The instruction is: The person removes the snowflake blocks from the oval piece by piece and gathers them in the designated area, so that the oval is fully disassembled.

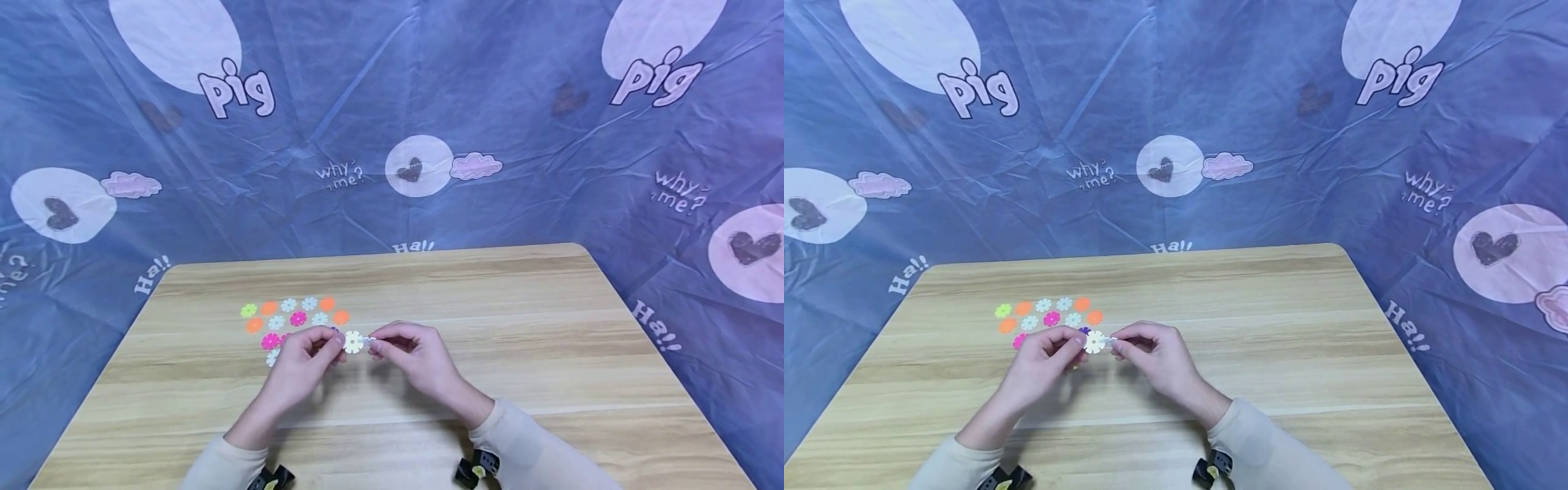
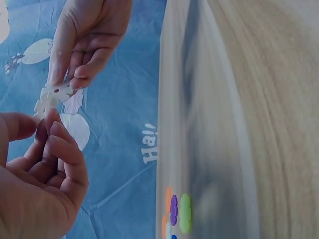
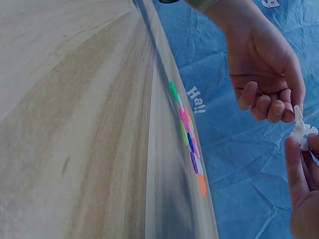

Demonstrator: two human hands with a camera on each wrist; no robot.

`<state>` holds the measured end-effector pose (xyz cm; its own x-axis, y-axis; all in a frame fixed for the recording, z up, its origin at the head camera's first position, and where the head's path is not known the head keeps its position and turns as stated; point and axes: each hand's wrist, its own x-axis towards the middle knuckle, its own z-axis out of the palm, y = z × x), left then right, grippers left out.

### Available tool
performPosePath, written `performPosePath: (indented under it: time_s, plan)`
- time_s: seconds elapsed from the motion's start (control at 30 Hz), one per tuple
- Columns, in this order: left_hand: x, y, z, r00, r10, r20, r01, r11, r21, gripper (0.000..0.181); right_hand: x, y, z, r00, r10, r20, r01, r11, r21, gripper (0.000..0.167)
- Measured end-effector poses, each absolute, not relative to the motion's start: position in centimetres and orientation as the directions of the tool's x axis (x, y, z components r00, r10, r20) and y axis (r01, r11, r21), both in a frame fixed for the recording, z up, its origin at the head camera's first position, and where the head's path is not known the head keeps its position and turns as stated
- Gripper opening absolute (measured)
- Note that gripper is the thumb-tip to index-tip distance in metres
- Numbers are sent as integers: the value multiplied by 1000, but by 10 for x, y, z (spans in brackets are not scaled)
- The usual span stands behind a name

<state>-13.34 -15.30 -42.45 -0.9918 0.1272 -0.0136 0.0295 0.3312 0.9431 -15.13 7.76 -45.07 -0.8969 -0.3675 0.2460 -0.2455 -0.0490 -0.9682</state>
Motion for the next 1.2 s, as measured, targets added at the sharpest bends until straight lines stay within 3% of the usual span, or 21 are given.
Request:
performPosePath:
  time_s: [0.27,0.7,1.2]
  plan:
    - [-131,-145,-430,-987,161,-26,25,307,951,17,-151,78,-452,-884,-368,288,-294,-40,-955,17]
    - [-133,-138,-427,-983,102,-151,-131,186,974,15,-153,78,-455,-873,-346,344,-379,35,-925,15]
    - [-131,-132,-421,-991,40,-131,-115,273,955,12,-153,79,-455,-874,-340,349,-386,47,-921,13]
